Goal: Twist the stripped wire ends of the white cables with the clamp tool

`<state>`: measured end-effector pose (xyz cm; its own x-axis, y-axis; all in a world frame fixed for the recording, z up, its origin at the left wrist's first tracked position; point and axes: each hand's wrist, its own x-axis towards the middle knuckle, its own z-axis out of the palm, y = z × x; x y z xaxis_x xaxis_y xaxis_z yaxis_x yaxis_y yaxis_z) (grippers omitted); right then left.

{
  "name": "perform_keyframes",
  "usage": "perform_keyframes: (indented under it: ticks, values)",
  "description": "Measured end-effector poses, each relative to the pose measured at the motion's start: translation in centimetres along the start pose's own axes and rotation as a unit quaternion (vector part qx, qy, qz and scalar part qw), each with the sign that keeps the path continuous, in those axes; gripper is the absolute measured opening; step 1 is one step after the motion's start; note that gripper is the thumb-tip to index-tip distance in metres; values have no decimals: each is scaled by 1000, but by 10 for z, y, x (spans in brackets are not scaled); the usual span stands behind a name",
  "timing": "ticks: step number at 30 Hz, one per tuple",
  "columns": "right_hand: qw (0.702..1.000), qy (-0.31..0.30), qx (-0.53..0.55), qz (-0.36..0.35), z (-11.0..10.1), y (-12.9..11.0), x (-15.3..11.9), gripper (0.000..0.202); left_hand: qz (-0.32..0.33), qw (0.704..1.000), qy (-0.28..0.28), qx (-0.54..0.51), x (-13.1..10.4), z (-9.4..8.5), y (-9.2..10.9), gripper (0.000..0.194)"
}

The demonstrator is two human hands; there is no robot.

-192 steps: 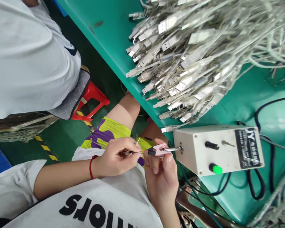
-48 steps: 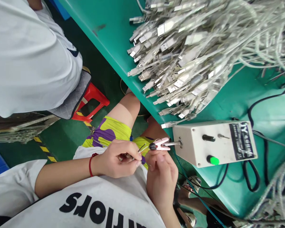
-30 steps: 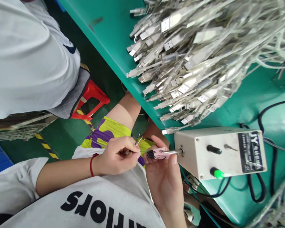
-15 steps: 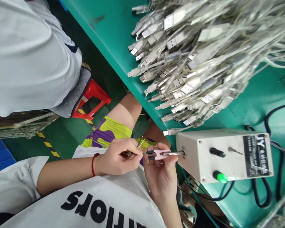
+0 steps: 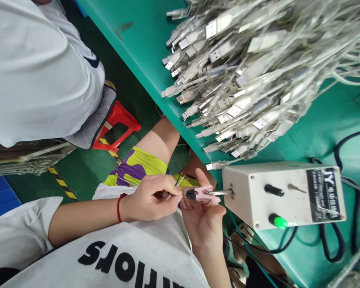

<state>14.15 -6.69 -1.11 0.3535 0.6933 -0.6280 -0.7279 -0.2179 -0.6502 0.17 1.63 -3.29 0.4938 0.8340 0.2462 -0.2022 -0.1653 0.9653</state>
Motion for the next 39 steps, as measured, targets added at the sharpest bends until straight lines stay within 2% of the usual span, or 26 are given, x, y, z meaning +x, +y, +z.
perform_keyframes:
  ticks: [2,6,13,17,21,26,29,34,39]
  values:
    - [999,-39,3,4,-6,5,-3,78,1,1000,3,3,0,0,1,13]
    - [996,-89,-14,4,-15,14,-9,65,-1,1000,13,-4,-1,0,3,15]
    - [995,-75,-57,-30,-13,19,-16,55,1,1000,16,-10,-6,-3,12,19]
    - [989,-79,-112,-55,-14,16,-27,43,36,999,16,-12,-11,-5,22,20]
    - [980,-79,-164,-82,-15,14,-42,32,72,997,-19,-1,-15,-7,31,21]
    - [982,-56,-145,-108,-6,11,-50,26,116,991,-63,32,-19,-8,35,21]
    - [988,-67,-114,-85,3,7,-51,27,123,989,-74,35,-20,-7,37,21]
    - [994,-103,-35,22,18,-5,-57,27,127,988,-73,40,-20,-8,45,24]
    - [994,-105,-7,42,24,-13,-60,29,140,986,-66,55,-17,-7,50,24]
